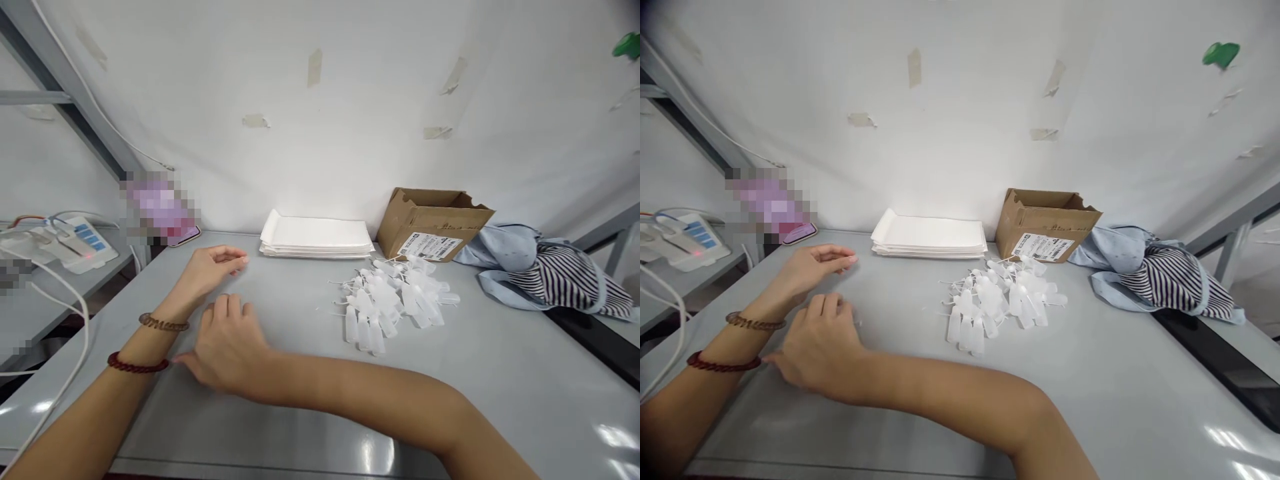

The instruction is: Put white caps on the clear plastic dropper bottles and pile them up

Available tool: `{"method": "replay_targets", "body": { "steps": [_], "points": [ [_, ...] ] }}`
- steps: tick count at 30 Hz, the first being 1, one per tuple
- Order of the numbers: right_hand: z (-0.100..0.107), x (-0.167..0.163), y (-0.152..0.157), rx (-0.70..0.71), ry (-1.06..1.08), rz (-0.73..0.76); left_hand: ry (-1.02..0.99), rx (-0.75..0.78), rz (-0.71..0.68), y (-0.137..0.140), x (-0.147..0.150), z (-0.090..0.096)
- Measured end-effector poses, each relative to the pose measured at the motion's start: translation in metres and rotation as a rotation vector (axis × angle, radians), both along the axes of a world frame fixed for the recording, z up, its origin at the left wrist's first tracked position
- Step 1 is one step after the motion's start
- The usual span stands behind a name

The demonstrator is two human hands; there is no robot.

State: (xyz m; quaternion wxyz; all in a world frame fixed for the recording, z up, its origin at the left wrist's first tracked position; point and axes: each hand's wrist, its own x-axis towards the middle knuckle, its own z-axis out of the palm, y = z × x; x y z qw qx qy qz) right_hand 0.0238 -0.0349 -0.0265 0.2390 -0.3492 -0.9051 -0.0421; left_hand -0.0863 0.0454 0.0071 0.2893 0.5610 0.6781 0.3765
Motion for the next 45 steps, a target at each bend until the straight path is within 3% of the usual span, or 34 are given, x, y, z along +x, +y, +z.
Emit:
{"method": "replay_targets", "body": {
  "steps": [4, 9, 15, 21, 28, 36, 45],
  "points": [
    [-0.019, -0.025, 0.000, 0.047, -0.017, -0.024, -0.095, 0.011, 0.060, -0.004, -0.001, 0.001],
    [-0.027, -0.018, 0.002, 0.008, -0.090, 0.059, -0.195, 0.016, 0.041, -0.005, -0.002, -0.001],
    [-0.025, 0.017, 0.001, 0.012, -0.112, 0.225, -0.293, 0.000, -0.045, -0.013, 0.006, 0.002],
    [-0.020, 0.080, -0.004, 0.003, -0.120, 0.396, -0.408, -0.063, -0.216, -0.028, 0.029, 0.000],
    [-0.015, 0.138, -0.016, 0.105, -0.043, 0.414, -0.618, -0.307, -0.432, -0.049, 0.060, -0.004],
    [-0.016, 0.149, -0.022, 0.187, -0.007, 0.468, -0.629, -0.484, -0.511, -0.056, 0.067, -0.015],
    [-0.005, 0.154, -0.018, 0.256, -0.047, 0.458, -0.646, -0.500, -0.586, -0.061, 0.069, -0.010]
  ]
}}
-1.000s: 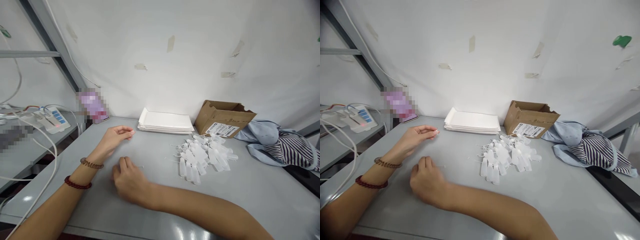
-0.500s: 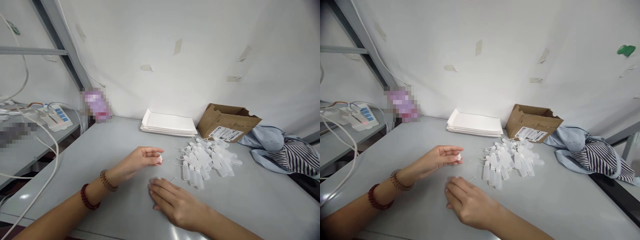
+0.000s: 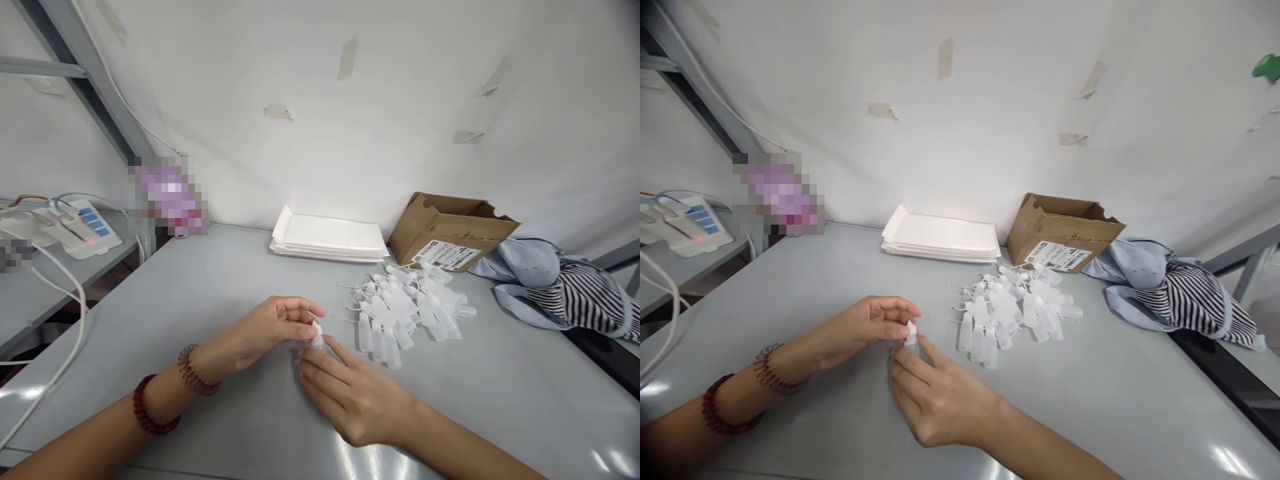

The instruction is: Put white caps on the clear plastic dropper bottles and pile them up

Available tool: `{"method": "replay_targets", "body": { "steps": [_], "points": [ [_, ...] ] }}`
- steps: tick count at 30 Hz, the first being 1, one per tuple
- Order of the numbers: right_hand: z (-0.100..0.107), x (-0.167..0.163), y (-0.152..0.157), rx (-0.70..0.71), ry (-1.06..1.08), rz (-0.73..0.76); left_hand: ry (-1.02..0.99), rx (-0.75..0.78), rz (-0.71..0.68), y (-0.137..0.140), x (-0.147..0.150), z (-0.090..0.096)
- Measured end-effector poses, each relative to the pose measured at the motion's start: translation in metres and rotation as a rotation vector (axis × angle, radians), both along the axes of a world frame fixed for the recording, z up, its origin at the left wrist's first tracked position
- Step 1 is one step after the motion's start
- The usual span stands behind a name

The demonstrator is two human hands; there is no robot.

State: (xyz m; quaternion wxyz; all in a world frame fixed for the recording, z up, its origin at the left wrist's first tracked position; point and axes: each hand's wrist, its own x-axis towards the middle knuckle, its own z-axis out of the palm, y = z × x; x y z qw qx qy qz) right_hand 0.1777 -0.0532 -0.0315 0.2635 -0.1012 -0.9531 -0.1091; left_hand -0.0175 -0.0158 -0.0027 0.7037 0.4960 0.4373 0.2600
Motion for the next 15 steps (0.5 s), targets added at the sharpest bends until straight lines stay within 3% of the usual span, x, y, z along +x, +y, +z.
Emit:
{"method": "replay_targets", "body": {
  "steps": [10, 15],
  "points": [
    [-0.001, -0.002, -0.001, 0.025, -0.006, 0.030, 0.105, 0.061, -0.118, 0.003, -0.006, 0.005],
    [0.009, -0.001, -0.003, 0.058, 0.007, 0.031, 0.118, 0.067, -0.143, 0.004, -0.010, 0.012]
  ]
}}
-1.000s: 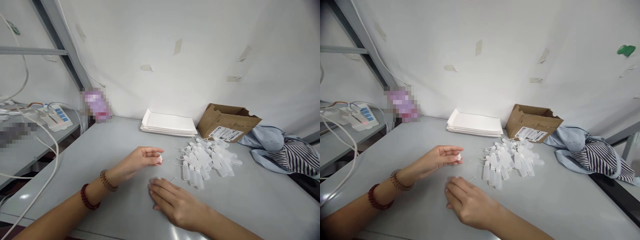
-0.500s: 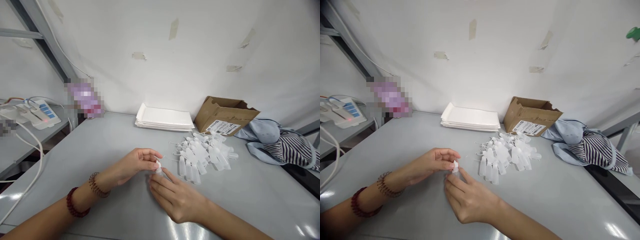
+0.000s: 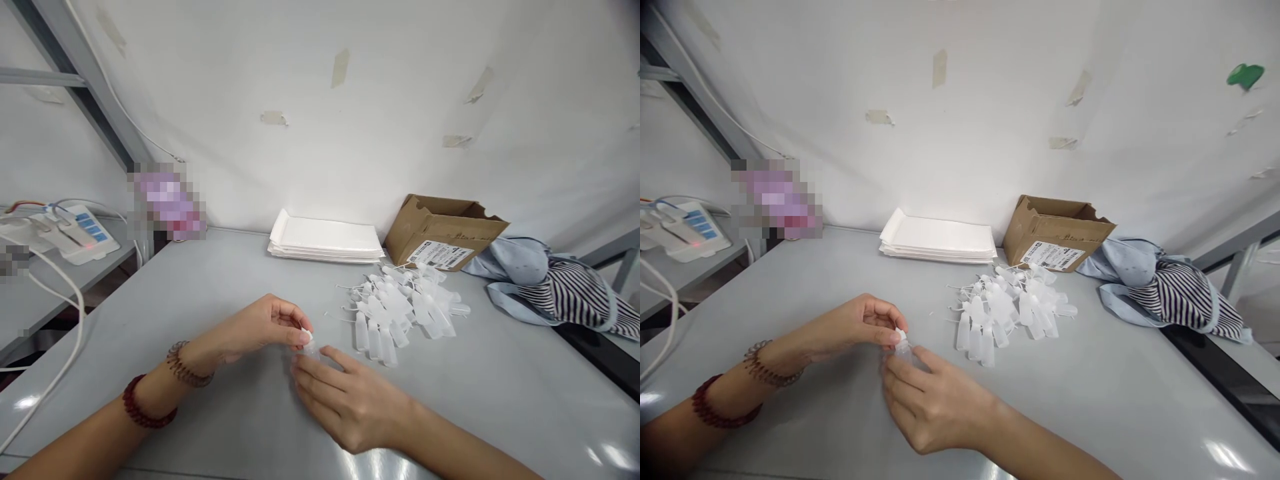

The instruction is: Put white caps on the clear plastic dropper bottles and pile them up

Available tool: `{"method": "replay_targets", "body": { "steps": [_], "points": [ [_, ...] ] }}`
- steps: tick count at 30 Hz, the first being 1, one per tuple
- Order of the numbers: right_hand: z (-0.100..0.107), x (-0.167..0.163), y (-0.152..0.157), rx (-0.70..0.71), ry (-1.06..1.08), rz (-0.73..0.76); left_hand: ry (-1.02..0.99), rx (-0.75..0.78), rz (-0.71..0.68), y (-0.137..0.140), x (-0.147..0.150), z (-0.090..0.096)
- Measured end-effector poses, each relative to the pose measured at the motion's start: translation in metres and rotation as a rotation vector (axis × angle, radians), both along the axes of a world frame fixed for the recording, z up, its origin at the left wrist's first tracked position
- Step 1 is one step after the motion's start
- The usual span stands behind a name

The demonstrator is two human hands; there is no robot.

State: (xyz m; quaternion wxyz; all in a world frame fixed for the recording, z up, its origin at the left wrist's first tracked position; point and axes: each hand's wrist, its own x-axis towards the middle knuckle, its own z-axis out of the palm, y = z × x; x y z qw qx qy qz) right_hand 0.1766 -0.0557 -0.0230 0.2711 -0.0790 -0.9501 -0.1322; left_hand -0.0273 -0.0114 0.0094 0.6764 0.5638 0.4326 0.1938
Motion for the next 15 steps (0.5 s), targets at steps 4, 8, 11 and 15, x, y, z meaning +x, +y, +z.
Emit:
{"method": "replay_targets", "body": {
  "steps": [4, 8, 11, 15],
  "points": [
    [0.010, 0.001, -0.002, 0.030, 0.203, -0.047, -0.031, -0.022, 0.009, 0.001, -0.003, 0.001],
    [0.010, 0.003, 0.001, -0.002, 0.322, -0.136, -0.102, -0.023, 0.004, 0.002, -0.005, 0.002],
    [0.006, 0.004, 0.004, -0.011, 0.295, -0.173, -0.111, 0.006, 0.025, 0.002, -0.006, 0.003],
    [0.000, 0.006, 0.005, -0.061, 0.262, -0.183, -0.086, 0.047, 0.047, 0.004, -0.008, 0.003]
  ]
}}
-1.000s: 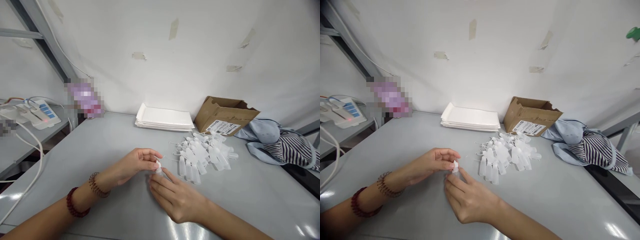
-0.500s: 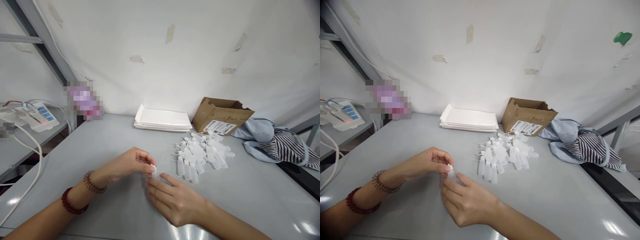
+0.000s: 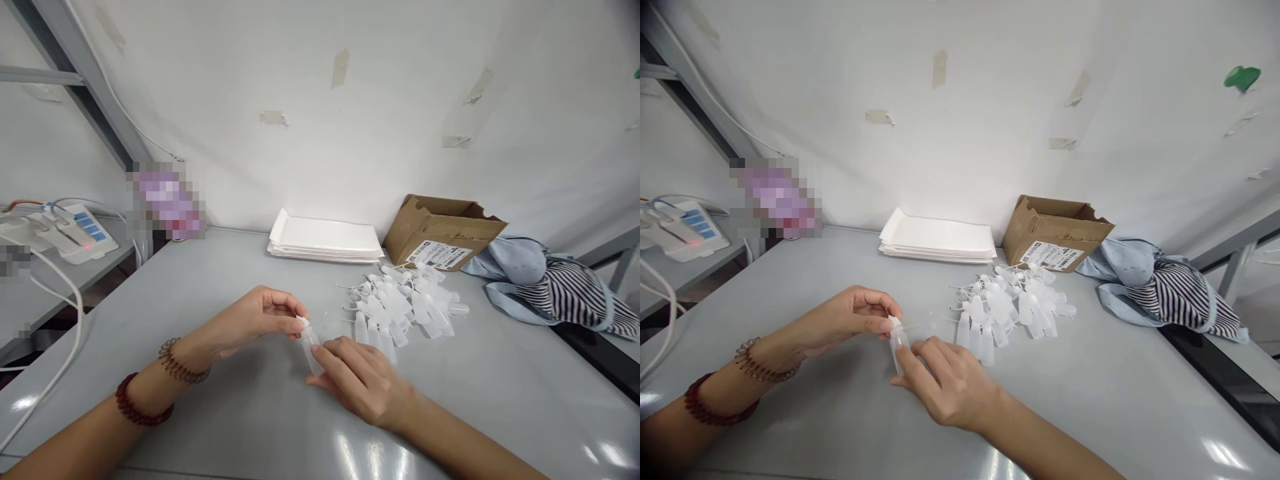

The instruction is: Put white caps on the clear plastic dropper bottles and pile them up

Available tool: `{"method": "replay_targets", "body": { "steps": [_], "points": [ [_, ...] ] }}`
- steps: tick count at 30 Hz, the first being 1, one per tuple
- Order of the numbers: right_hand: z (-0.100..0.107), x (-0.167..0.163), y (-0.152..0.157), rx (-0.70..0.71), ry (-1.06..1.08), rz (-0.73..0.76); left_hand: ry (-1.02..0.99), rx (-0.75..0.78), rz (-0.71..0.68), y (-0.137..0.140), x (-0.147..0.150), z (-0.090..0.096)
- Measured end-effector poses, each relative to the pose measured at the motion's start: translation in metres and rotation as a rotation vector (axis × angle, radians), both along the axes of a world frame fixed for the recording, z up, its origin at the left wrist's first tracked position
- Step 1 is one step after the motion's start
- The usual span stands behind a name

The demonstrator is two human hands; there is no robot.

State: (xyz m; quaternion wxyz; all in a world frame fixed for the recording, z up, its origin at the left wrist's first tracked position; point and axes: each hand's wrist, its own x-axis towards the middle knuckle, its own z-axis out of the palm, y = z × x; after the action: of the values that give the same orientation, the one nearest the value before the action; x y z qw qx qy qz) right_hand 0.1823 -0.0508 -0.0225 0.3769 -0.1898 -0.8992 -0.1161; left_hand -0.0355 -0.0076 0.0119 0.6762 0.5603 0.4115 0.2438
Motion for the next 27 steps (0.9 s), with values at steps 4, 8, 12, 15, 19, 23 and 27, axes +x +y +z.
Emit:
{"method": "replay_targets", "body": {
  "steps": [4, 8, 12, 15, 19, 23, 27],
  "points": [
    [-0.004, 0.002, -0.001, 0.007, -0.007, -0.041, 0.023, 0.033, 0.020, 0.002, -0.002, -0.003],
    [-0.009, 0.002, 0.000, -0.148, 0.066, -0.053, 0.021, 0.052, 0.056, 0.003, -0.003, -0.005],
    [-0.007, -0.004, -0.002, -0.770, 0.332, 0.003, 0.004, 0.072, 0.071, 0.003, -0.002, -0.006],
    [-0.004, -0.008, -0.001, -1.471, 0.569, 0.122, -0.011, 0.118, 0.051, 0.002, -0.001, -0.006],
    [-0.005, -0.006, 0.006, -2.060, 0.878, 0.405, -0.036, 0.207, 0.014, 0.002, -0.002, -0.005],
    [-0.010, -0.003, 0.011, -2.319, 0.970, 0.561, -0.071, 0.258, -0.039, 0.003, -0.004, -0.005],
    [-0.011, -0.006, 0.011, -2.243, 0.913, 0.510, -0.028, 0.270, -0.056, 0.003, -0.004, -0.005]
  ]
}}
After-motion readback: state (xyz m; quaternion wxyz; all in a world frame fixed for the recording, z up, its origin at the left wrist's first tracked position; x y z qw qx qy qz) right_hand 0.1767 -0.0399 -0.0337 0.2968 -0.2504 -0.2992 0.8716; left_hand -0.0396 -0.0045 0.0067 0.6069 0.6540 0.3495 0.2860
